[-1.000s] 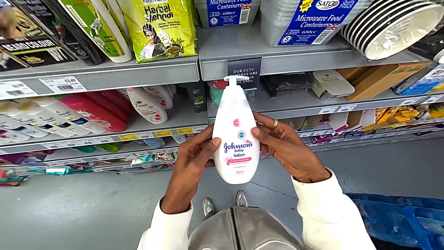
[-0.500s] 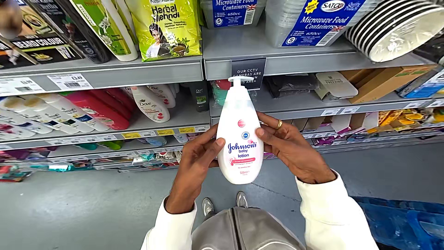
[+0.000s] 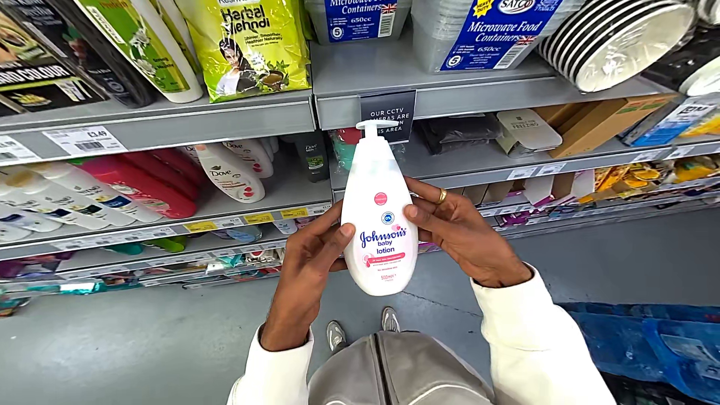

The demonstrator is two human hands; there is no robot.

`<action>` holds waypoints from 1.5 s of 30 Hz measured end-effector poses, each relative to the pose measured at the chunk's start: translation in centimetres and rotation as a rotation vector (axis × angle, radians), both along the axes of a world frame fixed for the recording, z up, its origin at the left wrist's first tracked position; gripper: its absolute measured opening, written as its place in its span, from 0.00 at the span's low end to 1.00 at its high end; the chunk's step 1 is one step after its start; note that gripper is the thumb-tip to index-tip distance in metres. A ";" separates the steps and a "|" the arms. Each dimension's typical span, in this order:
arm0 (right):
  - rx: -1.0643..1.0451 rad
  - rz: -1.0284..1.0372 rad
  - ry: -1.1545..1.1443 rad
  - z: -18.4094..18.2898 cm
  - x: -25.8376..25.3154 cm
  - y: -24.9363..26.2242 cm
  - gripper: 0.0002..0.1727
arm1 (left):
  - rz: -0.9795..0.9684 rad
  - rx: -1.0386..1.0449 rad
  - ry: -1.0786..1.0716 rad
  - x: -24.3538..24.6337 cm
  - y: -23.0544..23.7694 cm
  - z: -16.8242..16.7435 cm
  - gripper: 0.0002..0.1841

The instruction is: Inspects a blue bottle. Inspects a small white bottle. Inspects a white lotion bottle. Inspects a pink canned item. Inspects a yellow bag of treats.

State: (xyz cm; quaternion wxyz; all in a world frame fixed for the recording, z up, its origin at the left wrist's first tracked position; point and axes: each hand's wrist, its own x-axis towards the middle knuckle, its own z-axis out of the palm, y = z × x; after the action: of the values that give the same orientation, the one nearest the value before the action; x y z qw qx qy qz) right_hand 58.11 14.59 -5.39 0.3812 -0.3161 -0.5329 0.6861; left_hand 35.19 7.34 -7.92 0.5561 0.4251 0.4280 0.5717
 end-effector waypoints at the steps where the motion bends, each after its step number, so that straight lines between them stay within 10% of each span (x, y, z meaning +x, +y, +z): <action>1: -0.002 0.004 0.003 -0.1 0.0 0.0 0.28 | 0.001 0.001 -0.001 0.0 0.0 -0.1 0.21; 45: -0.037 -0.035 -0.047 -0.7 -0.6 -0.9 0.29 | 0.025 -0.079 -0.041 -0.2 -0.8 -0.8 0.21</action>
State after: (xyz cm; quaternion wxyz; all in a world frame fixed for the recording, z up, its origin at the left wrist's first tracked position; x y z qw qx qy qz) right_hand 57.47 13.65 -6.10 0.3746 -0.3484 -0.5234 0.6814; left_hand 34.98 6.55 -8.74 0.5738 0.3856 0.4441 0.5700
